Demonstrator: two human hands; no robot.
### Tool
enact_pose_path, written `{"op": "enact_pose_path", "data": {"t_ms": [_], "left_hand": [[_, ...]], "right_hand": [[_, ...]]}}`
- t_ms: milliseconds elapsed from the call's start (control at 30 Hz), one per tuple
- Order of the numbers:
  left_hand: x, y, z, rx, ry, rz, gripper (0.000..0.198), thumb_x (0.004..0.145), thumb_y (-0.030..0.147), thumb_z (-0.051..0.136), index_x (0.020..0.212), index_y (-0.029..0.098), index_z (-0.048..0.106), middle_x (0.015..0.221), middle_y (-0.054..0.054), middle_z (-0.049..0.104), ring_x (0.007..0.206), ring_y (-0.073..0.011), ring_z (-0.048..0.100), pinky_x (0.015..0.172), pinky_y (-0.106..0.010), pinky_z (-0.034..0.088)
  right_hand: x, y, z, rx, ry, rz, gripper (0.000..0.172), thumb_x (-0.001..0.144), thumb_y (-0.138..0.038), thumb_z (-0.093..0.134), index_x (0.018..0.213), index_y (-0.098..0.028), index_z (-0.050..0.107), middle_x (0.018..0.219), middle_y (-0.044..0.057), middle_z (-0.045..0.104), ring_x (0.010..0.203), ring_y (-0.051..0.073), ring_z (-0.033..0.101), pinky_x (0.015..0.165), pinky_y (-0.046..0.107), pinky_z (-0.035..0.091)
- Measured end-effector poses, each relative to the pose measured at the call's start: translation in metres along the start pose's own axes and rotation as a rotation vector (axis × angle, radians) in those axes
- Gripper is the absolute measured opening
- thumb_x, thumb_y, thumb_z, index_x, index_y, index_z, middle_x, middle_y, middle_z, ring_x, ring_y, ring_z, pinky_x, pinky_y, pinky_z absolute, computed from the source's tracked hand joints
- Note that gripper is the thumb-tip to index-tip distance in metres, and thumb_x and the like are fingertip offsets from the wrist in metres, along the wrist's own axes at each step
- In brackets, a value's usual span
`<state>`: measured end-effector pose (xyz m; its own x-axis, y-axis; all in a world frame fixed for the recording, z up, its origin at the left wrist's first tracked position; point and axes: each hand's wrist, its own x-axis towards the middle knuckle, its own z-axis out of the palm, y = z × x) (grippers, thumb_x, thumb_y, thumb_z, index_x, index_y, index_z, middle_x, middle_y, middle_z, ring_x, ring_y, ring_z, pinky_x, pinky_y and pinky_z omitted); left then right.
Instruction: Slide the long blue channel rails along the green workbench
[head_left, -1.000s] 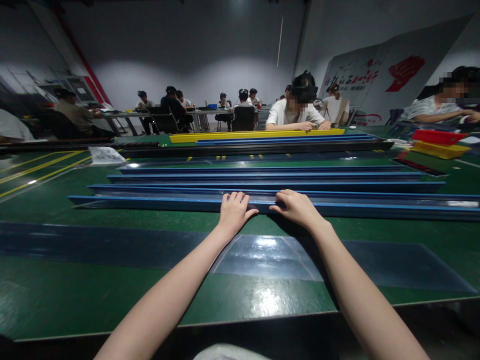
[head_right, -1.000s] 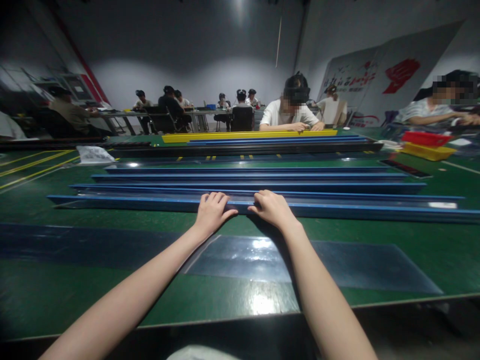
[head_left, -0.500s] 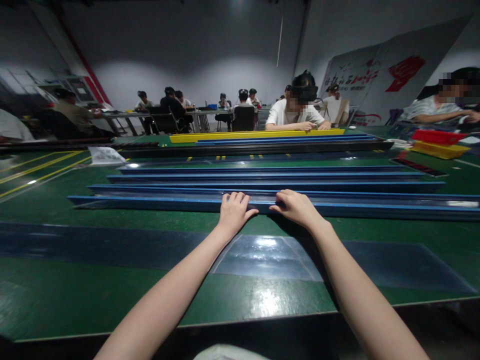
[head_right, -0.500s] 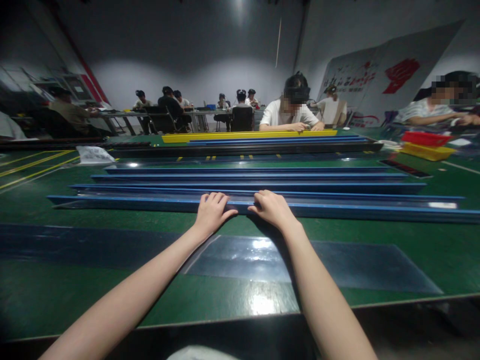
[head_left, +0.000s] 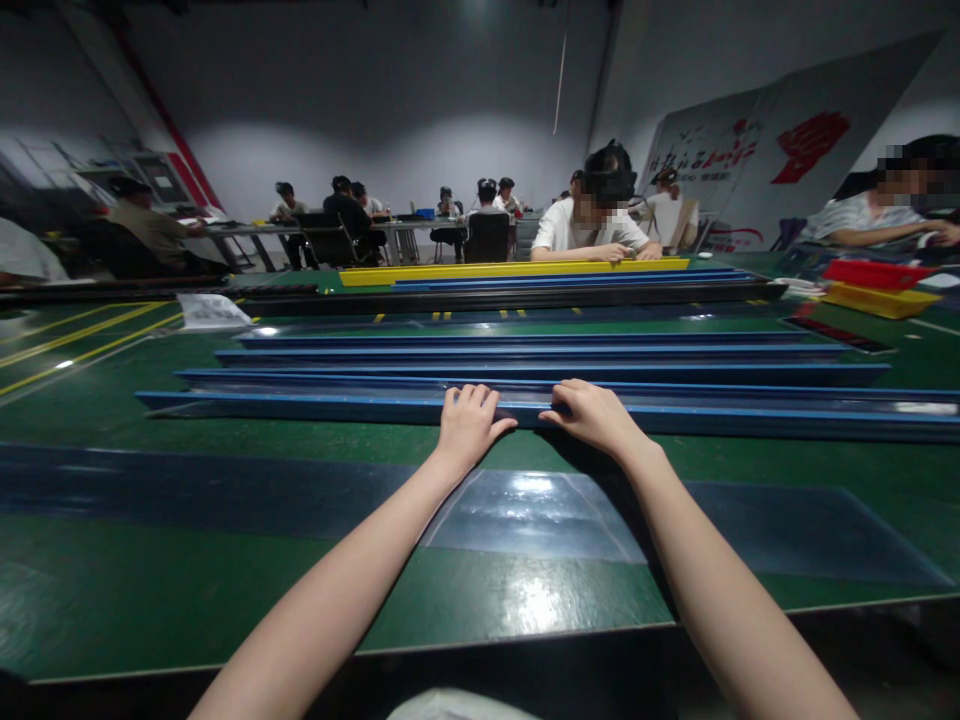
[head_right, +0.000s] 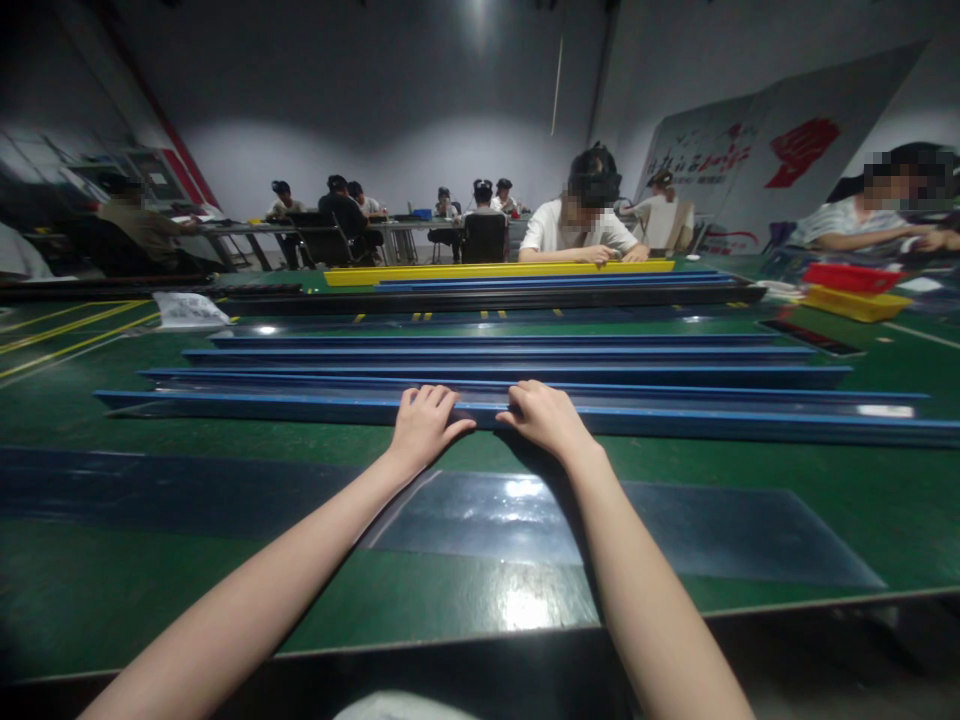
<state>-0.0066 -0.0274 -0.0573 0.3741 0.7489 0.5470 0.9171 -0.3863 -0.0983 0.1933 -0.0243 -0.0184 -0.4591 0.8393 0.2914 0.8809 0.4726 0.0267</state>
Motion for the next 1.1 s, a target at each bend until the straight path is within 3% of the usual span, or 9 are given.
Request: {"op": "enact_pose_path", "data": {"t_ms": [1100], "left_hand": [[-0.0007,-0.0005,0.0008,-0.014,-0.002,-0.002,0.038,0.078,0.052,0.051,0.095,0.018,0.057,0.097,-0.008,0.060,0.091,-0.0233,0.049,0.079,-0.038,0.031]], "right_hand": [[0.0007,-0.0005,-0.0014,0.010,-0.018,0.005,0.020,0.081,-0.038,0.051,0.080,-0.019,0.057,0.086,0.006,0.061,0.080,0.017,0.056,0.060,0.024,0.032]]}}
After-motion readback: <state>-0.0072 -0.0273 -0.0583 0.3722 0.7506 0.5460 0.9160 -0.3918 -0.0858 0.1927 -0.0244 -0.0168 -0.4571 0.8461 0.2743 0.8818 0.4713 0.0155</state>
